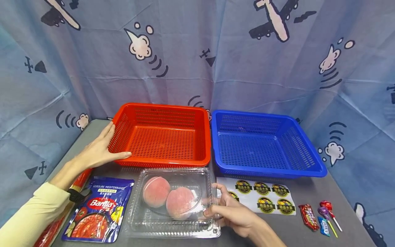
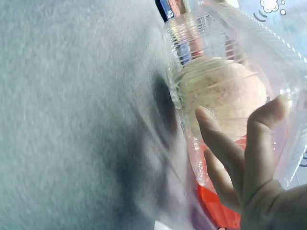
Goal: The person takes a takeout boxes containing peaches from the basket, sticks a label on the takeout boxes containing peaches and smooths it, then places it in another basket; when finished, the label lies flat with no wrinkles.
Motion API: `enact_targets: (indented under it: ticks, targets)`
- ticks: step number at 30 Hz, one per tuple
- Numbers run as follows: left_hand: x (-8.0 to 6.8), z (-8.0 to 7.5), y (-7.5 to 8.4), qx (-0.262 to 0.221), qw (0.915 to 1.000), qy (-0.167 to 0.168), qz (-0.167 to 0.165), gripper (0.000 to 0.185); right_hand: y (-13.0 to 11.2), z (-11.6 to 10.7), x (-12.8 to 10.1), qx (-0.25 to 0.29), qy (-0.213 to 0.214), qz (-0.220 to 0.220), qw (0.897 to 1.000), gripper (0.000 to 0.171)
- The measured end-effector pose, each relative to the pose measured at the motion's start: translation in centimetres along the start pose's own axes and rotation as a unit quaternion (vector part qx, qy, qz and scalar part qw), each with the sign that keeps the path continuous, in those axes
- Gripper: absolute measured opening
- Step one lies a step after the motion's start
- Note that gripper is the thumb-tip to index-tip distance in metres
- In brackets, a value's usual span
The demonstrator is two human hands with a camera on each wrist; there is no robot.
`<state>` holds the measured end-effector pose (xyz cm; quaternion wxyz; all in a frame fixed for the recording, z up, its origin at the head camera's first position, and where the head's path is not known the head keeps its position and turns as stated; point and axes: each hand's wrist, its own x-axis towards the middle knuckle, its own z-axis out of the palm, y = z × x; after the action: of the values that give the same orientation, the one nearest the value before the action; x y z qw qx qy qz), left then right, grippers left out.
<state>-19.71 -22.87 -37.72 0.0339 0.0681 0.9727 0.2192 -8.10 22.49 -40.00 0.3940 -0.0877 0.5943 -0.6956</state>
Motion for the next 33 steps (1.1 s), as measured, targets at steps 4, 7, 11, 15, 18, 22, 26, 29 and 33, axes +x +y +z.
enact_targets:
  ticks: [4,7,11,15,18,22,26,29,33]
  targets:
    - [-0.1,0.0,0.0,0.003,1.0,0.001,0.005,0.133,-0.1,-0.4,0.2,0.001,-0.013,-0.004,1.0,0.068]
    - [-0.2,0.0,0.0,0.007,0.9999,0.003,0.008,0.132,-0.3,-0.5,0.3,-0.011,-0.016,0.0,1.0,0.065]
    - [-0.5,0.2,0.0,0.013,0.9995,0.027,0.014,0.128,-0.6,-0.6,0.3,-0.037,0.002,0.022,0.999,0.069]
    - [-1.5,0.8,0.5,0.008,0.9931,0.105,0.051,0.118,-0.6,-0.8,0.1,-0.059,0.015,0.032,0.998,0.078]
    - [-2.8,1.4,1.5,-0.002,0.9794,0.175,0.101,0.109,-0.5,-1.0,-0.1,-0.066,0.016,0.034,0.997,0.082]
    - [-5.5,2.2,3.7,-0.037,0.9681,0.201,0.146,0.103,-0.4,-1.1,-0.4,-0.075,0.018,0.036,0.996,0.083]
    - [-8.6,3.3,6.0,-0.09,0.974,0.136,0.157,0.099,-0.5,-1.4,-0.7,-0.094,0.02,0.035,0.995,0.085]
    - [-10.4,4.4,6.9,-0.12,0.9736,0.094,0.17,0.096,-1.0,-1.8,-1.1,-0.123,0.025,0.034,0.991,0.087]
    - [-11.9,5.6,7.4,-0.127,0.9702,0.061,0.197,0.103,-2.1,-3.0,-1.8,-0.196,0.057,0.019,0.979,0.077]
